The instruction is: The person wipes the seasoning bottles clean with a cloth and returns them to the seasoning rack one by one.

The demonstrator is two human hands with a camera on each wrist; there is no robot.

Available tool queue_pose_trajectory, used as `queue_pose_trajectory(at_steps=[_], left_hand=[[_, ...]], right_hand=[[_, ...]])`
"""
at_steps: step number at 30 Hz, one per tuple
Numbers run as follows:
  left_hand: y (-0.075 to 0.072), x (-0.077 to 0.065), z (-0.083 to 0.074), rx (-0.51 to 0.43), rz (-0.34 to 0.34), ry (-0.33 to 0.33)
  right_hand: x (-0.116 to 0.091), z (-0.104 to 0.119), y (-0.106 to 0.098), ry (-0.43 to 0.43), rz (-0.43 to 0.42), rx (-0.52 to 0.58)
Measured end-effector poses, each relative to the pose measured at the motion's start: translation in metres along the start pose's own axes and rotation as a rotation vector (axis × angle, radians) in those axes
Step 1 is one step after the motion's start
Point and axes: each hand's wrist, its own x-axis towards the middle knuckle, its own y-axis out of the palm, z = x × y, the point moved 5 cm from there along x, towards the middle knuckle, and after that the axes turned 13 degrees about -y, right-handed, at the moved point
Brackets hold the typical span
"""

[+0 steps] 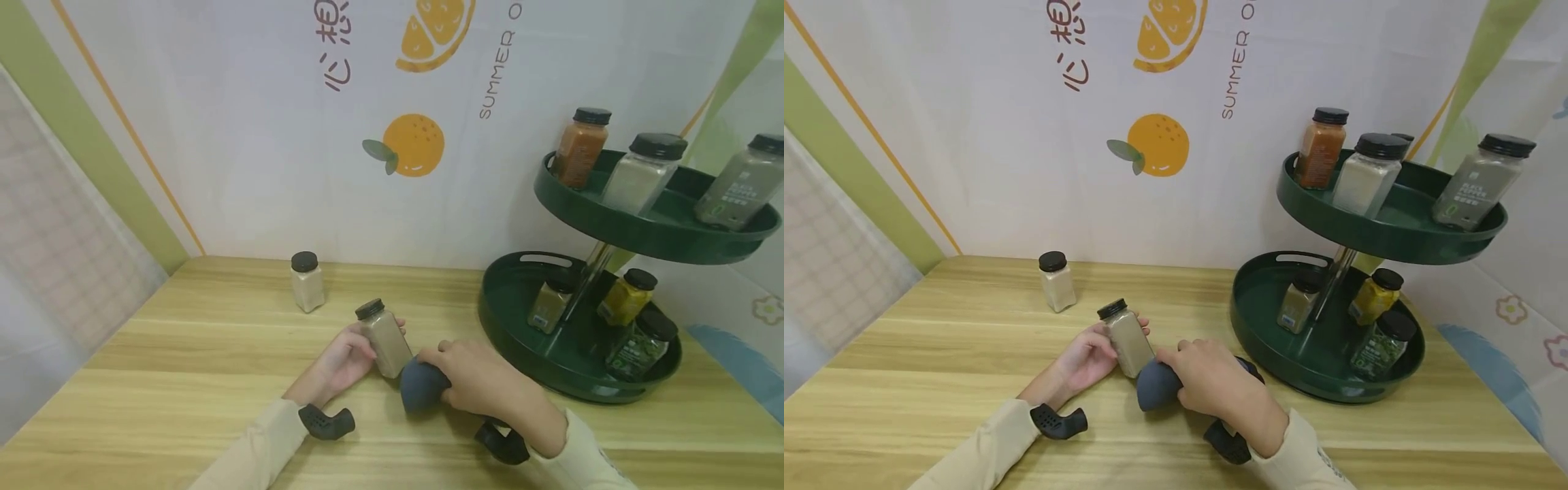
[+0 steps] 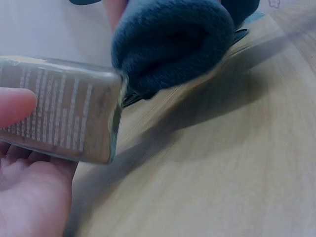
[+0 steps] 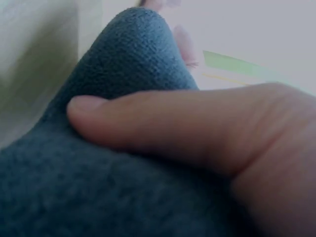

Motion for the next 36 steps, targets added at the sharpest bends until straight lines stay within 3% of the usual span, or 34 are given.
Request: queue_pose_trajectory(at_steps=[9,12,17,21,36], left_hand=[[-0.001,-0.001,0.000,-0.132,0.015,-0.003],[0.000,-0.001,0.001,-0.127,0.026,-0.005],[0.006,-0.001,0.005,-0.049,0.104,-0.033],[0.007,0.000,0.007,-0.018,0.103,-0.048],[0.006,0.002,0.005,-0.055,0.038,-0.141]], right_hand=[[-0.004,-0.001,-0.012,0.028,-0.206,-0.013],[-0.003,-0.001,-0.019,0.063,-0.302,0.000],[-0.002,0.001,-0.023,0.102,-0.411,0.035],[0.001,0.002,-0.018,0.097,-0.368,0.016],[-0.005,0.003,-0.009,0.021,-0.134,-0.120]])
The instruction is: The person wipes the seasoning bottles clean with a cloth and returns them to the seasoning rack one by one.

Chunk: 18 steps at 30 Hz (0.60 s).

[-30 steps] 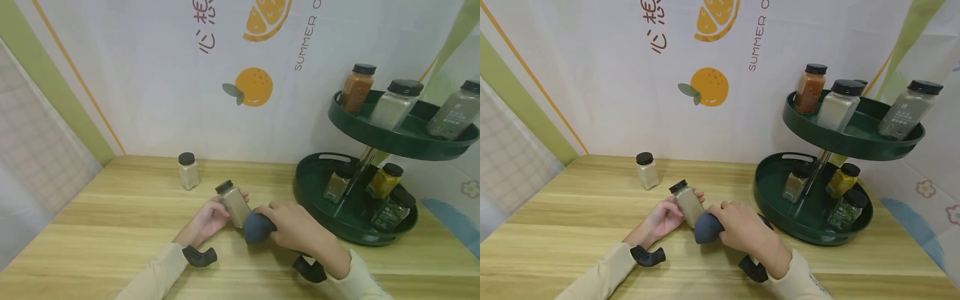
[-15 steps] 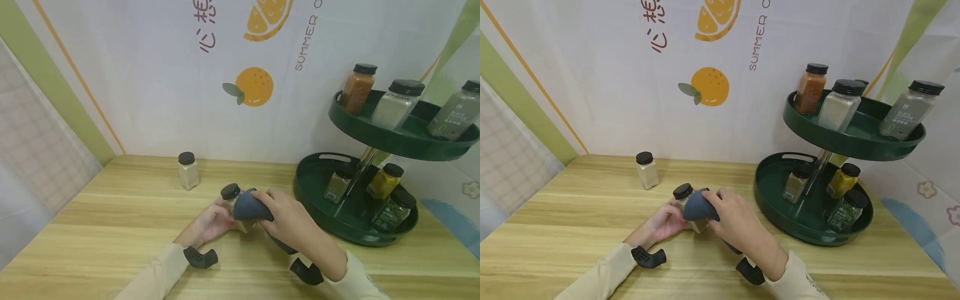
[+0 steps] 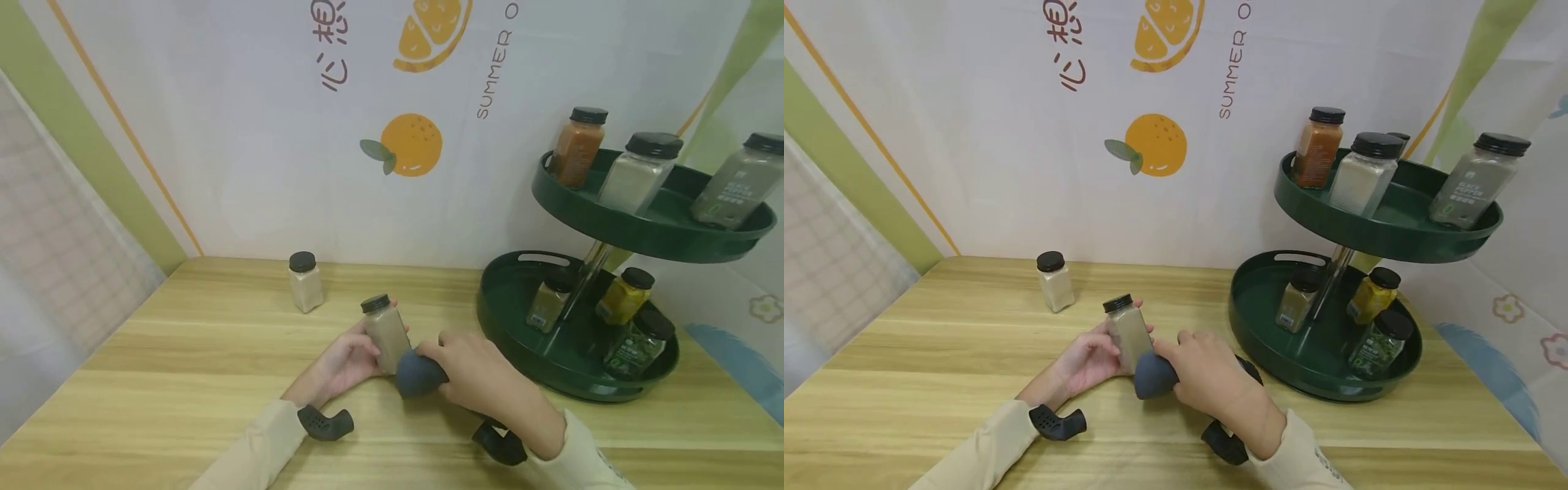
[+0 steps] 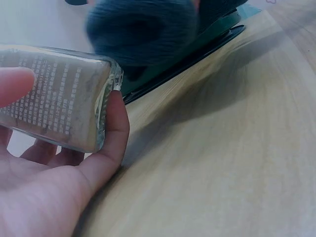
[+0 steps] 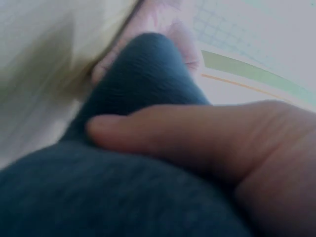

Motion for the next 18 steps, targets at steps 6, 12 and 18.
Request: queue_pose_trajectory(at_steps=[6,12,18], left_hand=[[-0.001,0.000,0.003,0.051,-0.023,-0.007],[0.000,0.001,0.005,0.149,-0.017,-0.002],[0.001,0.002,0.006,0.203,-0.004,-0.001]], right_hand=[[-0.004,-0.007,-0.007,0.093,0.019,0.018],[0.000,-0.011,-0.013,0.190,-0.190,0.079],[0.003,-0.007,-0.009,0.190,-0.180,0.081]])
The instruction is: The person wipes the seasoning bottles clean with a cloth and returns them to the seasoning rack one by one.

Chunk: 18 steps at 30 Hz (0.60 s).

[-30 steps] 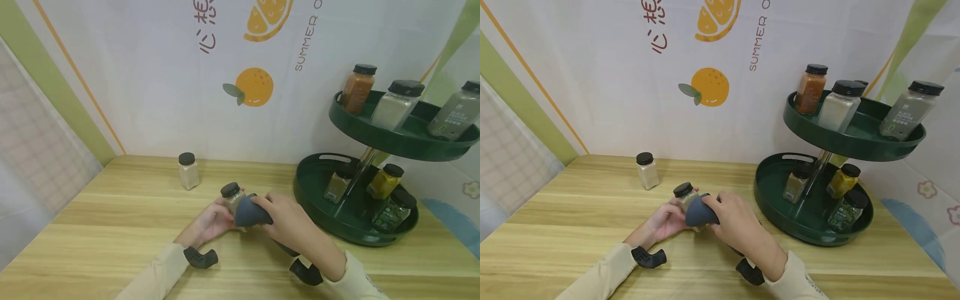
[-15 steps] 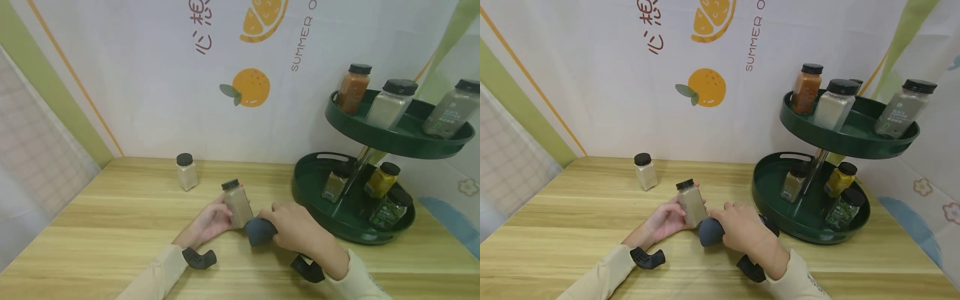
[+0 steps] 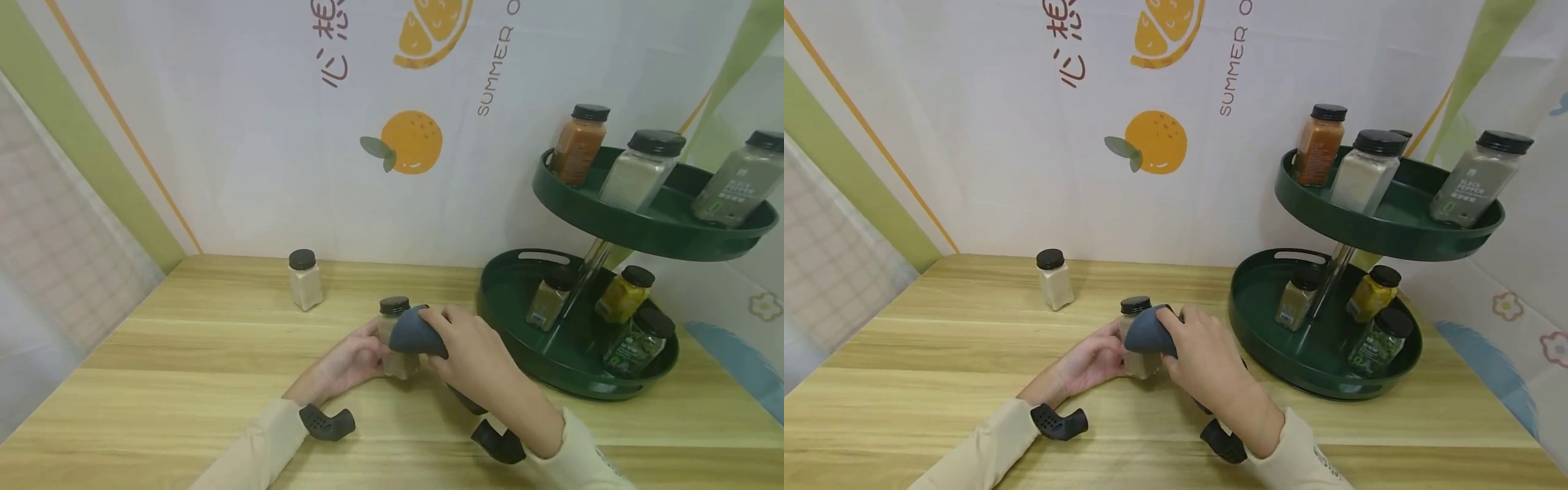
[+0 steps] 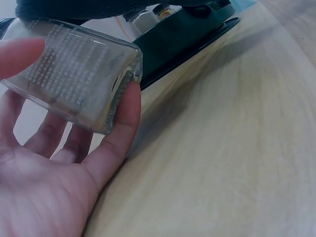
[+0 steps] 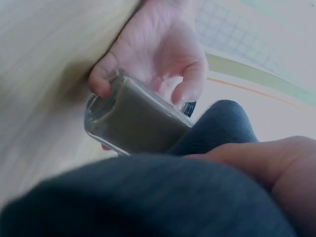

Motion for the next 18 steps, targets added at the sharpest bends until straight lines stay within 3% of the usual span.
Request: queue_pose_trajectory(at_steps=[5,12,18], left_hand=[[0.000,-0.002,0.000,-0.008,-0.018,-0.013],[0.000,-0.004,-0.002,-0.062,-0.002,0.003],[0.001,-0.003,-0.001,-0.063,0.026,0.003]], right_hand=[[-0.002,0.003,0.008,-0.031,0.101,-0.031],[-0.004,0.008,0.011,-0.172,0.158,-0.103],[-0.008,0.008,0.005,-0.180,0.210,-0.041]])
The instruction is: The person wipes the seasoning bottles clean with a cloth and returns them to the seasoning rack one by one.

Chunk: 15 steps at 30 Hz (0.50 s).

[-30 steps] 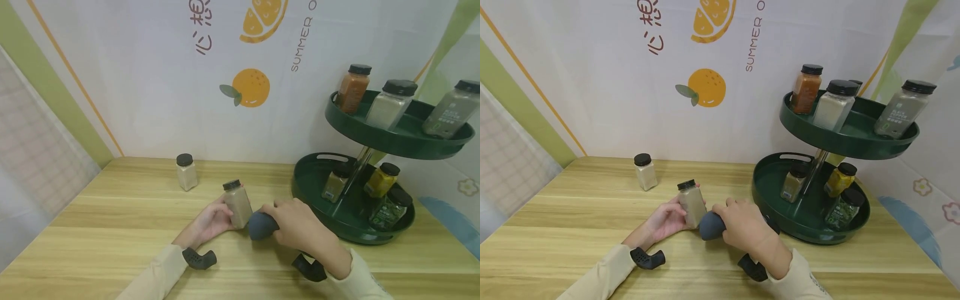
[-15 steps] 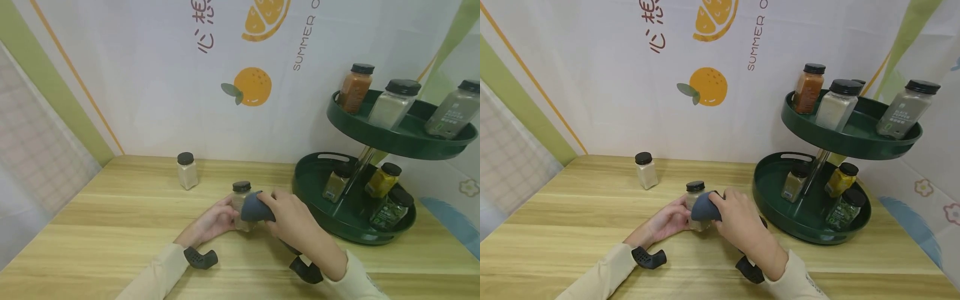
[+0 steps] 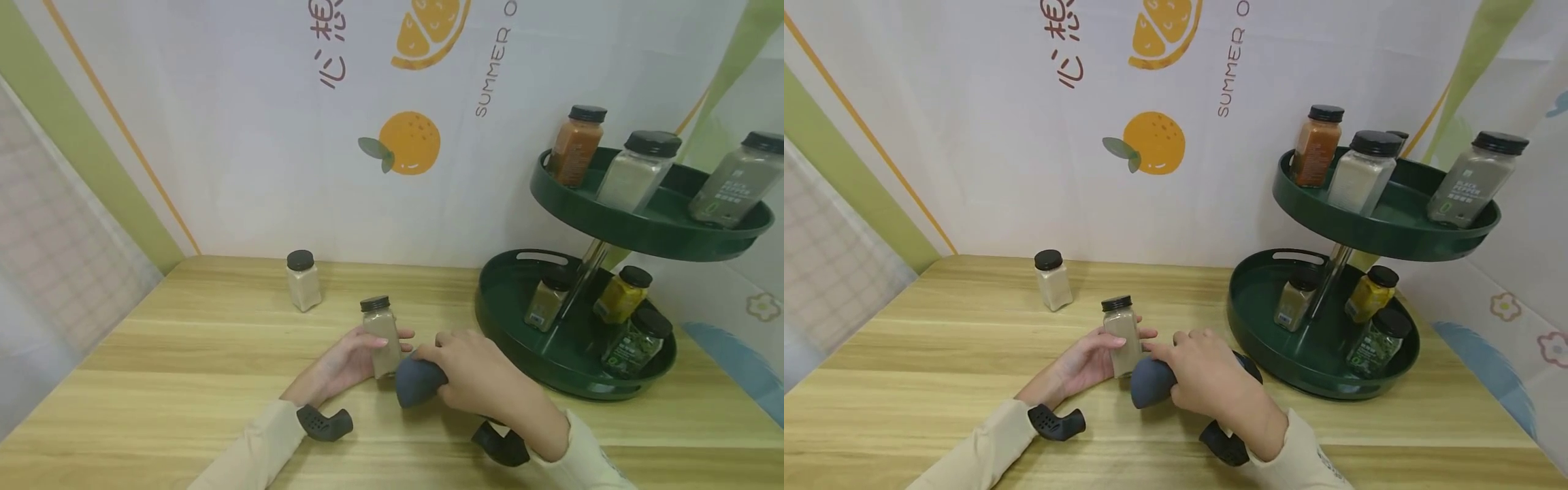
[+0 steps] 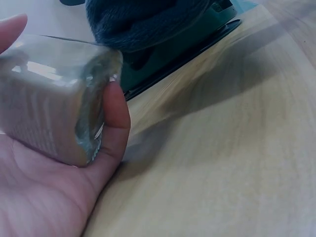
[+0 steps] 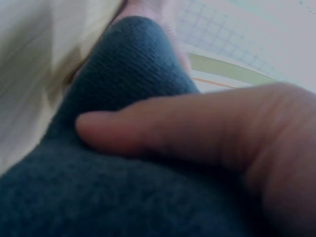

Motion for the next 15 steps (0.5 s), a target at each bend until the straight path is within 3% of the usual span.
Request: queue_pose_trajectory(at_steps=[8,15], left_hand=[[0.001,-0.001,0.001,0.002,-0.016,-0.013],[0.000,0.000,-0.002,0.022,-0.056,0.007]], right_hand=[[-0.003,-0.009,-0.011,0.099,-0.020,0.052],[0.001,-0.012,-0.016,0.161,-0.241,0.050]])
